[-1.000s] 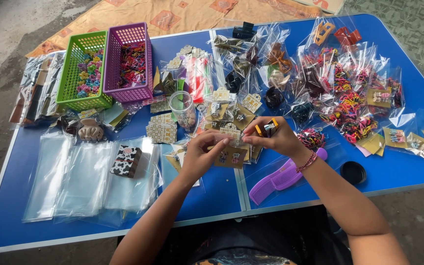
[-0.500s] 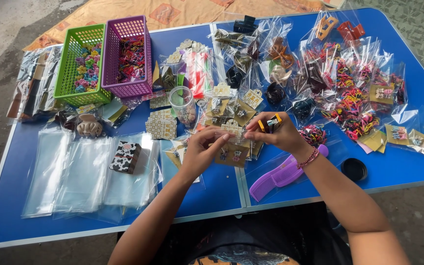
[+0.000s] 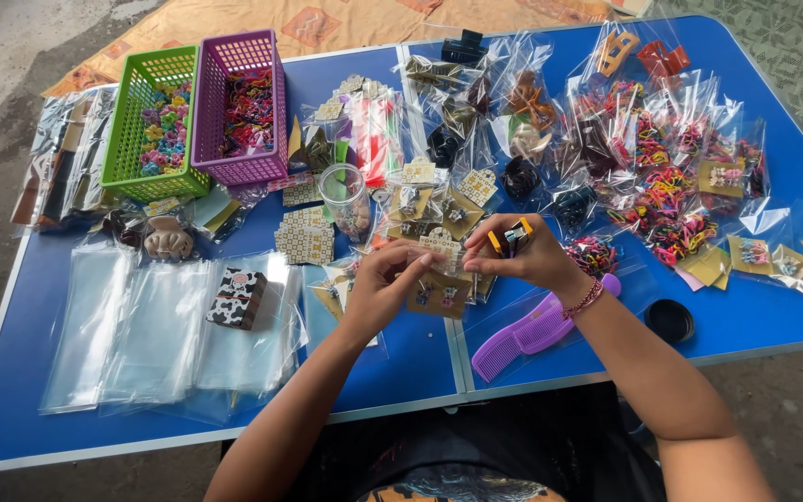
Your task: The person is packaging hair clips by placing them on cardboard backings, inserting them into small plastic bags, and stapling the bags shut.
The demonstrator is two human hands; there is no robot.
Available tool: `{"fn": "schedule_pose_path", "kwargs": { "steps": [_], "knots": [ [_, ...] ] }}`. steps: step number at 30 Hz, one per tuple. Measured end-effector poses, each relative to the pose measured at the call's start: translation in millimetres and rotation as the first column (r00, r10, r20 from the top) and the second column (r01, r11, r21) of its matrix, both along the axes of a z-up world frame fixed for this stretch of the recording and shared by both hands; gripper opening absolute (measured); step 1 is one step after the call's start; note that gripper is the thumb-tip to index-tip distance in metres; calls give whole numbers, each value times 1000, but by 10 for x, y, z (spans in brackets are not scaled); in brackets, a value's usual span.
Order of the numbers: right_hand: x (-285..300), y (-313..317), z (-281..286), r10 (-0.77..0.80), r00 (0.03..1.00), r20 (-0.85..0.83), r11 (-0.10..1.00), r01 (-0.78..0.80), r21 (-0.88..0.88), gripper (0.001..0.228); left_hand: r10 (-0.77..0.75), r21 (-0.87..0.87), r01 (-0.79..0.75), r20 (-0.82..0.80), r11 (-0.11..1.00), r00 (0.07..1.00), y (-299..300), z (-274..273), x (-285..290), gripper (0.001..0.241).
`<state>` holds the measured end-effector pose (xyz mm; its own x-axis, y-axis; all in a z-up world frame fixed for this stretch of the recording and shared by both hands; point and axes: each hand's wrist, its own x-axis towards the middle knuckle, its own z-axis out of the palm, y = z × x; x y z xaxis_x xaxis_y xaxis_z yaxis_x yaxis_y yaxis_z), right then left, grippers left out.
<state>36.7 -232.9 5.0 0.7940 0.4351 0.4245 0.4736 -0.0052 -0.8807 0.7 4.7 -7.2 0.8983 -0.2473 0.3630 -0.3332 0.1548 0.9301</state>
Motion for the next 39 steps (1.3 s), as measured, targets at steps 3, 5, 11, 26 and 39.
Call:
{"fn": "schedule_pose_path", "kwargs": {
  "steps": [3,5,11,26,39],
  "knots": [
    [15,-37,-77,17,998,-56,999,-15,38,25,-12,-1,12,10,1000,1000,2,18,3,21],
    [38,-75,-122,21,995,-96,997,-14,70,25,-27,-7,27,19,1000,999,2,47,-6,21],
    [75,-73,-113,30,991,-132,989,-11,147,20,-124,-2,124,-8,992,992,-23,158,-47,26],
    [72,-130,-92,202,967,-158,976,-185,115,23,-216,35,218,-56,975,975,-20,90,-5,23],
    [32,-84,-5,92,989,-112,996,-91,16,14,-288,37,290,-61,956,956,26,94,-3,23]
  ]
}}
